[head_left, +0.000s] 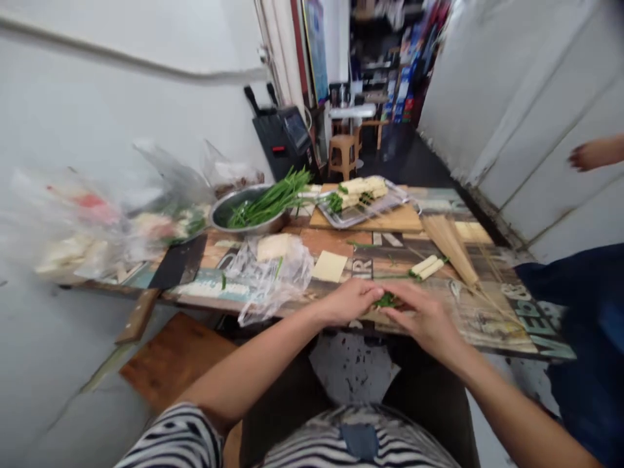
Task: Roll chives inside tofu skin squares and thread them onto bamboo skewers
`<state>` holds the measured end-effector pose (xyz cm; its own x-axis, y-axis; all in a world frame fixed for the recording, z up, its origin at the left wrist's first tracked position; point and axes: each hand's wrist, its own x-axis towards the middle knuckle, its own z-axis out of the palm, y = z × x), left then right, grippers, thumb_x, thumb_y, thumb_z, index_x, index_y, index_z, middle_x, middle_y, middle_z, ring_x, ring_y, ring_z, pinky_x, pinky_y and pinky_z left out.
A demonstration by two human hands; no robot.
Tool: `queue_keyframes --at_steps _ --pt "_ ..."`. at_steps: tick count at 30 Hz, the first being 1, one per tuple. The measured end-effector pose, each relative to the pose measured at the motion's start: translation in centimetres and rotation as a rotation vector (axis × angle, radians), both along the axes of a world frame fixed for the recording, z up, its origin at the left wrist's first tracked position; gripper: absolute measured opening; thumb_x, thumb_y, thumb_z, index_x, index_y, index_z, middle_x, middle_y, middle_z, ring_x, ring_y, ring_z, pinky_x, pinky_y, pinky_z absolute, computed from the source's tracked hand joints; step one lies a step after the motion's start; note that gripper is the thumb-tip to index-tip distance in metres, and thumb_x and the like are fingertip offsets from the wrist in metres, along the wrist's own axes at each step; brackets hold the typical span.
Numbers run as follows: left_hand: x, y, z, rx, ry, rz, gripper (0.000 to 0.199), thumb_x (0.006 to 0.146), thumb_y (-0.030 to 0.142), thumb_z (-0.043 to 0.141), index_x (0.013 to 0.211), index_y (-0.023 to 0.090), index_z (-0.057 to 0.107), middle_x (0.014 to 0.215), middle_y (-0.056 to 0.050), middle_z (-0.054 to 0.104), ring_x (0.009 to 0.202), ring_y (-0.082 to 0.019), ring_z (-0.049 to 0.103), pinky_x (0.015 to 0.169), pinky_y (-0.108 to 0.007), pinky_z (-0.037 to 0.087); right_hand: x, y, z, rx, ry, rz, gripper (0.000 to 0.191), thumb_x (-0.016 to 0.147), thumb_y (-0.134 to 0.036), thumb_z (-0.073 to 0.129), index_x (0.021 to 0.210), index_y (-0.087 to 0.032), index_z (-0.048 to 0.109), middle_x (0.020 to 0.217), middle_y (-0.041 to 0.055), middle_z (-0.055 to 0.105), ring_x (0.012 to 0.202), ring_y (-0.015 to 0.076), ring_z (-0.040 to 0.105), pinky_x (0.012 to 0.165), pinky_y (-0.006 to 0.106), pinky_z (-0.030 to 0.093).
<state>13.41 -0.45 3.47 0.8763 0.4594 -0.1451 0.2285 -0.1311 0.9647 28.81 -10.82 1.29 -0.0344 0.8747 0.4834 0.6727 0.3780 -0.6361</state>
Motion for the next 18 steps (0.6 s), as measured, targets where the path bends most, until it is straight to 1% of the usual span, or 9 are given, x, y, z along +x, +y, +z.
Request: queue_keyframes --at_steps 2,3,4,6,8,11,12,15,18 --pt "0.2 0.0 0.1 -0.058 0.027 -0.058 0.05 0.079 0.066 0.045 0.063 0.018 0.045 0.051 0.005 0.036 0.045 -0.008 0.027 0.045 -0.022 0.02 0.1 0.1 0.1 -0.03 0.088 -0.036 0.025 0.083 -0.027 0.059 0.106 -0.024 0.069 0.096 0.0069 0.07 0.089 0.0211 0.066 0.077 0.035 0.056" --pt "0.4 0.1 0.0 -0.045 0.042 -0.094 0.053 0.077 0.07 0.044 0.063 0.019 0.044 0.051 0.005 0.038 0.045 -0.008 0.029 0.045 -0.022 0.022 0.2 0.2 0.1 -0.068 0.15 -0.06 0.023 0.081 -0.028 0.058 0.1 -0.026 0.071 0.094 0.0061 0.071 0.087 0.0224 0.067 0.075 0.036 0.057" --pt "0.6 0.2 -0.1 -0.013 0.054 -0.105 0.055 0.076 0.072 0.043 0.063 0.019 0.044 0.051 0.004 0.039 0.045 -0.008 0.03 0.045 -0.022 0.023 0.3 0.4 0.0 -0.121 0.235 -0.072 0.022 0.077 -0.031 0.061 0.095 -0.027 0.072 0.091 0.0053 0.071 0.081 0.0238 0.068 0.067 0.035 0.057" --pt "1.2 0.7 -0.3 0.078 0.067 -0.077 0.054 0.078 0.07 0.043 0.063 0.018 0.045 0.052 0.004 0.039 0.047 -0.008 0.032 0.046 -0.022 0.025 0.4 1.1 -0.3 -0.277 0.443 -0.065 0.029 0.063 -0.037 0.071 0.091 -0.029 0.072 0.076 0.0031 0.071 0.062 0.025 0.066 0.054 0.036 0.055" --pt "1.8 1.0 -0.6 0.124 0.07 -0.045 0.051 0.08 0.066 0.042 0.062 0.018 0.045 0.052 0.004 0.04 0.047 -0.009 0.034 0.046 -0.022 0.025 0.4 1.5 -0.5 -0.37 0.64 -0.092 0.034 0.053 -0.04 0.077 0.086 -0.03 0.072 0.064 0.0006 0.069 0.056 0.0251 0.065 0.055 0.038 0.055" --pt "2.6 0.9 -0.9 0.098 0.04 0.013 0.046 0.081 0.06 0.043 0.063 0.018 0.045 0.052 0.005 0.04 0.046 -0.008 0.033 0.046 -0.022 0.025 0.3 1.6 -0.3 -0.382 0.829 -0.18 0.035 0.051 -0.042 0.079 0.082 -0.028 0.072 0.07 -0.0003 0.07 0.067 0.0251 0.068 0.069 0.04 0.056" --pt "2.8 0.8 -1.0 0.079 0.031 0.027 0.045 0.08 0.059 0.043 0.064 0.017 0.045 0.052 0.005 0.039 0.046 -0.008 0.032 0.045 -0.022 0.025 0.3 1.4 -0.2 -0.385 0.864 -0.198 0.035 0.051 -0.042 0.08 0.082 -0.028 0.073 0.072 -0.0002 0.071 0.069 0.0248 0.068 0.071 0.04 0.056" --pt "2.8 0.6 -1.1 -0.005 0.015 0.011 0.044 0.077 0.059 0.048 0.065 0.017 0.047 0.052 0.006 0.04 0.046 -0.007 0.031 0.046 -0.022 0.023 0.2 1.1 -0.1 -0.403 0.892 -0.198 0.03 0.053 -0.042 0.079 0.079 -0.028 0.073 0.066 0.0001 0.069 0.067 0.024 0.068 0.072 0.04 0.055" --pt "2.1 0.6 -1.0 -0.132 -0.017 -0.033 0.049 0.071 0.063 0.055 0.069 0.014 0.052 0.056 0.005 0.043 0.047 -0.006 0.032 0.047 -0.021 0.023 0.2 1.1 -0.5 -0.325 0.78 -0.164 0.019 0.057 -0.041 0.077 0.074 -0.033 0.073 0.073 -0.0006 0.071 0.069 0.0248 0.068 0.068 0.04 0.056"
